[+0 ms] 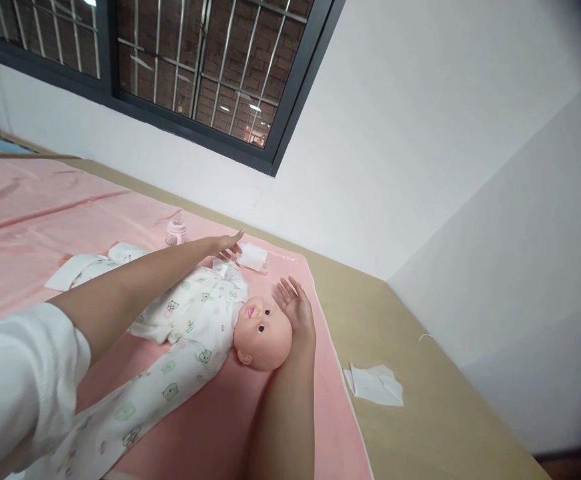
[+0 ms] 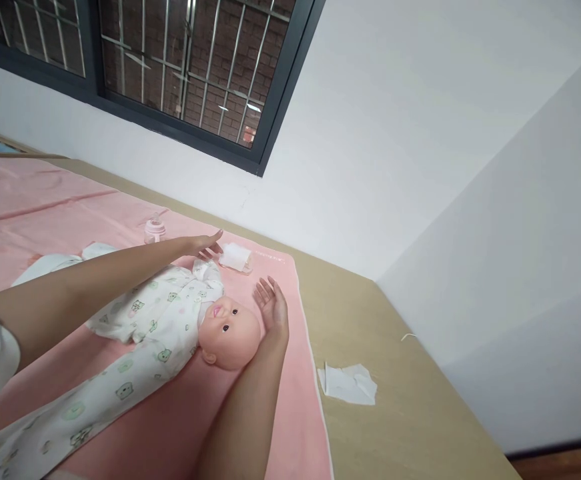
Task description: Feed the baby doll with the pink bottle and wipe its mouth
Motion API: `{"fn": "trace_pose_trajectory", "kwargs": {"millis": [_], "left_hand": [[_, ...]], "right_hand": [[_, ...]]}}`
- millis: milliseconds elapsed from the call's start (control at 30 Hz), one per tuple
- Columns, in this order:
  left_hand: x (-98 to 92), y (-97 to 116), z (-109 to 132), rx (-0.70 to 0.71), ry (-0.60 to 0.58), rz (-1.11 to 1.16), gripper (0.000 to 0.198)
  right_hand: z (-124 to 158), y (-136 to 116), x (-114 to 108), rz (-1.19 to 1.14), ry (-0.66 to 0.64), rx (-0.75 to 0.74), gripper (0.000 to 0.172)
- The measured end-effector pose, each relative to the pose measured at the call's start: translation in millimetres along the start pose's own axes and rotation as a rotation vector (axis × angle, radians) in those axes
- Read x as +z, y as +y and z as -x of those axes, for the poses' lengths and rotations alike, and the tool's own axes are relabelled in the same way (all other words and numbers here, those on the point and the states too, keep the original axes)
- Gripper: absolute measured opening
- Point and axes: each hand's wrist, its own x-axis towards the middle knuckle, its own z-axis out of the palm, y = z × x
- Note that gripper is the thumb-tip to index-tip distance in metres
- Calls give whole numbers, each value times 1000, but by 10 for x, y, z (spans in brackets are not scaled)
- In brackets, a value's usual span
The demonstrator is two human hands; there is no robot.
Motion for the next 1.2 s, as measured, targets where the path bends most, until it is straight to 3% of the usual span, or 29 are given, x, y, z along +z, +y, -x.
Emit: {"fn": "trace_pose_trajectory", "kwargs": {"millis": [800,967,1200], "left_hand": [[127,87,-17,82,-110,22,98],[185,307,151,121,-176,57,99],[279,580,617,365,-381,199,90]], "right_hand": [[-54,67,10,98,-26,12,32],[-2,31,64,135,-47,33,34],[226,-341,326,262,-127,42,46]]}}
